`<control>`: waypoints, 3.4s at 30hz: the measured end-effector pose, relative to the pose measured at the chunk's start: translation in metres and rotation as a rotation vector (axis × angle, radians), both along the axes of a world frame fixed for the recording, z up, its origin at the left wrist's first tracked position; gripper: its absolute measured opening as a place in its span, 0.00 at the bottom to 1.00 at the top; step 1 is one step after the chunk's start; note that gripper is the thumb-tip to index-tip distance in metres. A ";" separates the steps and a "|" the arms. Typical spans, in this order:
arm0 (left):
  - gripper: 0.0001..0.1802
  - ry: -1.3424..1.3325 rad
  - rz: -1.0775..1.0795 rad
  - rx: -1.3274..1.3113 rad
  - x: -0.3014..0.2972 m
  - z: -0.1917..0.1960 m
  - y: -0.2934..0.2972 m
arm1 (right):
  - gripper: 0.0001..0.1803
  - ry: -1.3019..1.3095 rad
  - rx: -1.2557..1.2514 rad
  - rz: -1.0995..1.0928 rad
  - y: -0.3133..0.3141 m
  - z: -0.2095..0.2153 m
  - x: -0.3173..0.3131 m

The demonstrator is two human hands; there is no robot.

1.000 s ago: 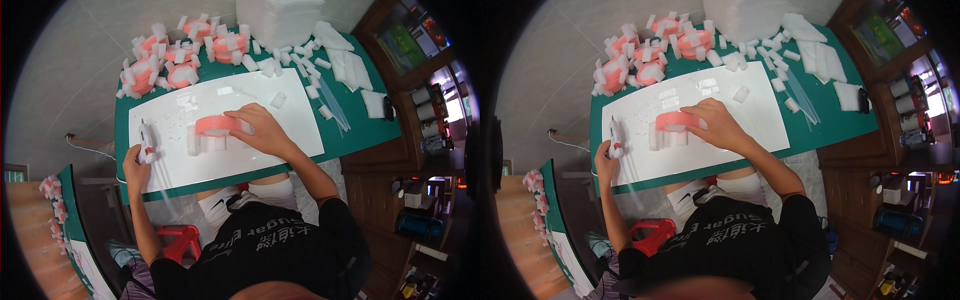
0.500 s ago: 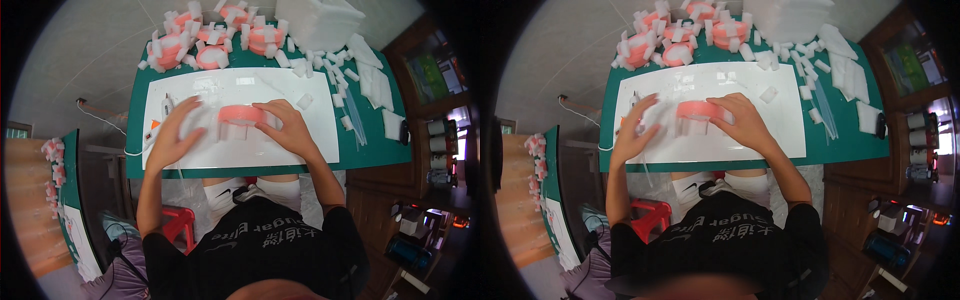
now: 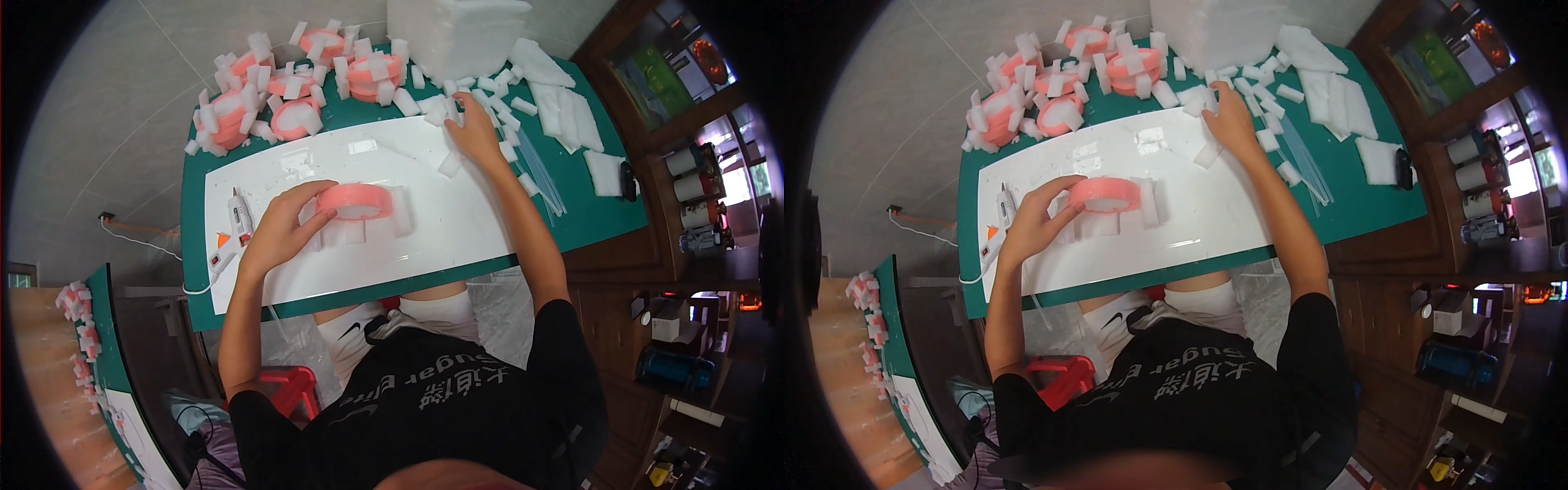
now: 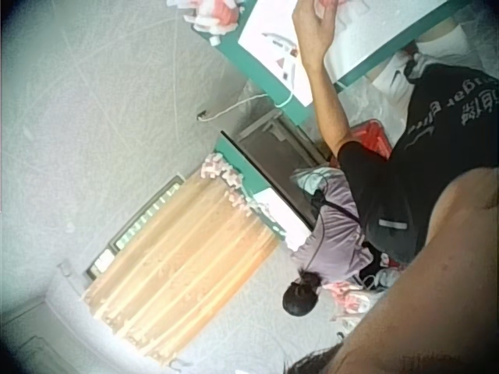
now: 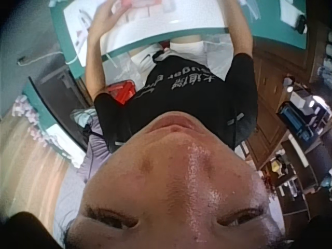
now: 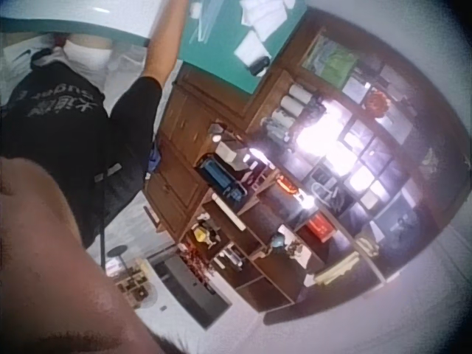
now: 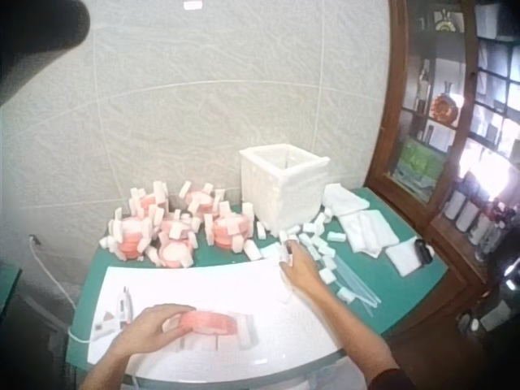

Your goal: Assembling foam pieces using a hot glue gun.

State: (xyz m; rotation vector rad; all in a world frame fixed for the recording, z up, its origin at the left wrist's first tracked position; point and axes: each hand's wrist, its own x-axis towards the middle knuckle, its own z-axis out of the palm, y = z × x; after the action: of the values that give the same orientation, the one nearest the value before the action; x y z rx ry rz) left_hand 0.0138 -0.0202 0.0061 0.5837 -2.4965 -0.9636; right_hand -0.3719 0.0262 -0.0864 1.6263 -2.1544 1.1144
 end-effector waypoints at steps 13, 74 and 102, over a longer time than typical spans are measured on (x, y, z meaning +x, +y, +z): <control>0.20 0.076 0.002 -0.084 0.002 -0.011 0.004 | 0.22 -0.254 -0.025 0.340 0.096 0.106 0.161; 0.19 0.358 0.058 0.933 0.014 -0.028 0.004 | 0.27 -1.650 0.300 0.960 0.082 0.042 0.148; 0.21 0.485 0.412 1.074 0.008 -0.011 -0.103 | 0.26 -1.667 0.020 0.740 0.113 0.027 0.118</control>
State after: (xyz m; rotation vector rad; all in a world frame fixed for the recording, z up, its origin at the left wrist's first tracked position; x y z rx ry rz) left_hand 0.0214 -0.1236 -0.0051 0.9539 -1.2194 -1.9324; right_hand -0.2535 0.1392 -0.0598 1.6381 -1.9295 3.5993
